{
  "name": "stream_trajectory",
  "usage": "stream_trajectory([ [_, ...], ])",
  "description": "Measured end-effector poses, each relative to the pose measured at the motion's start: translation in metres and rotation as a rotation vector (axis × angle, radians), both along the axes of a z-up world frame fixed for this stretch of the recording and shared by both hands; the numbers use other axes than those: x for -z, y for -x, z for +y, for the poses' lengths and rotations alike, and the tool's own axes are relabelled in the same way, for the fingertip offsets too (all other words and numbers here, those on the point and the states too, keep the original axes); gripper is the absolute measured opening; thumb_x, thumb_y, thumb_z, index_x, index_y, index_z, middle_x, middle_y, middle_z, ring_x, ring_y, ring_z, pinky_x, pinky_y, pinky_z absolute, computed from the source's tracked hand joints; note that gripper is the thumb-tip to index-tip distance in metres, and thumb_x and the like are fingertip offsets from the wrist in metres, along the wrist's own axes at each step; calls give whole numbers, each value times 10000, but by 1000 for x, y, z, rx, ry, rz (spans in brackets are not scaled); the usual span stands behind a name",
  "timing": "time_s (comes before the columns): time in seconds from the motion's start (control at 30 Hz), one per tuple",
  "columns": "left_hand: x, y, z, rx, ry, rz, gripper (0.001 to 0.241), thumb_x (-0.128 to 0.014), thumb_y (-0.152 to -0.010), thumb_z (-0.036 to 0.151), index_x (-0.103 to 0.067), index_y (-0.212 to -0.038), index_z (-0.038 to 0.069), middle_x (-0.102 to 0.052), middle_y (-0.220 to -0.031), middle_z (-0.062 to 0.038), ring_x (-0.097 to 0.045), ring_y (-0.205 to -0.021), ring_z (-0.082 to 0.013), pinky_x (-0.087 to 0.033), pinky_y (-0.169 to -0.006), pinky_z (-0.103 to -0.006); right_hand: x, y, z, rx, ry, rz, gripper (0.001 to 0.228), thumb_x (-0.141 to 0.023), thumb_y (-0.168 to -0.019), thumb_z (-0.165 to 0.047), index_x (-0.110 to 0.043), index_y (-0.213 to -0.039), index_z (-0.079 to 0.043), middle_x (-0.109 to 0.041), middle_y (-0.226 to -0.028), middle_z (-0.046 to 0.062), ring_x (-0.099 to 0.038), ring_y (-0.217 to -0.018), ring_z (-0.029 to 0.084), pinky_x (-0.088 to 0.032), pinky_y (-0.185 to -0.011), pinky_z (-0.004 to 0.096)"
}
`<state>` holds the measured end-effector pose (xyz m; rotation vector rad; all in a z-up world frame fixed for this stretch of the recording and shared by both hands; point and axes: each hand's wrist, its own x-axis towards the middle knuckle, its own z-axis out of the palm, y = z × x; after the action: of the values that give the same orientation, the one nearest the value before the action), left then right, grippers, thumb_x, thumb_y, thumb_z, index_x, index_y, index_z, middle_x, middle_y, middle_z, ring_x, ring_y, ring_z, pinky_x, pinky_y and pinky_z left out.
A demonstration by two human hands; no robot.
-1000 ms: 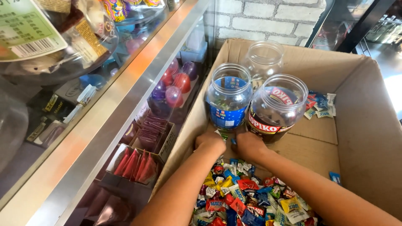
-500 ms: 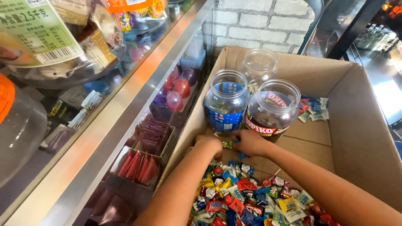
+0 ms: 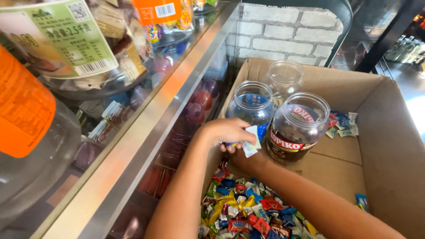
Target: Sorting various candies from a cardboard box into plastic jars.
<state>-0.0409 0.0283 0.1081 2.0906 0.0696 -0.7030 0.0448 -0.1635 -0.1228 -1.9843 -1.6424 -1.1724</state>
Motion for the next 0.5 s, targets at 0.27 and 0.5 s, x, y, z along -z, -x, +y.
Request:
stream_trajectory([
  [0.27,-34,23,-8,129,496,95,216,-712,-878,259,-660,-1055,146,-501,-642,18,-431,-466,-54,-248,-368,-216,-50,15,20,-15,213,722,306,-608,-995,-341,-572,-1195,-112,-666,-852,71,-660,-687,194,-491,-606,335],
  [0.5,-16,10,-24,-27,951,39,226,-655,-974,288,-592,-934,74,-494,-661,-6,-472,-505,-93,-270,-380,-236,-180,78,-49,-2,328,1281,375,-661,-1032,-447,-632,-1185,-106,-682,-816,27,-652,-595,100,-465,-510,245],
])
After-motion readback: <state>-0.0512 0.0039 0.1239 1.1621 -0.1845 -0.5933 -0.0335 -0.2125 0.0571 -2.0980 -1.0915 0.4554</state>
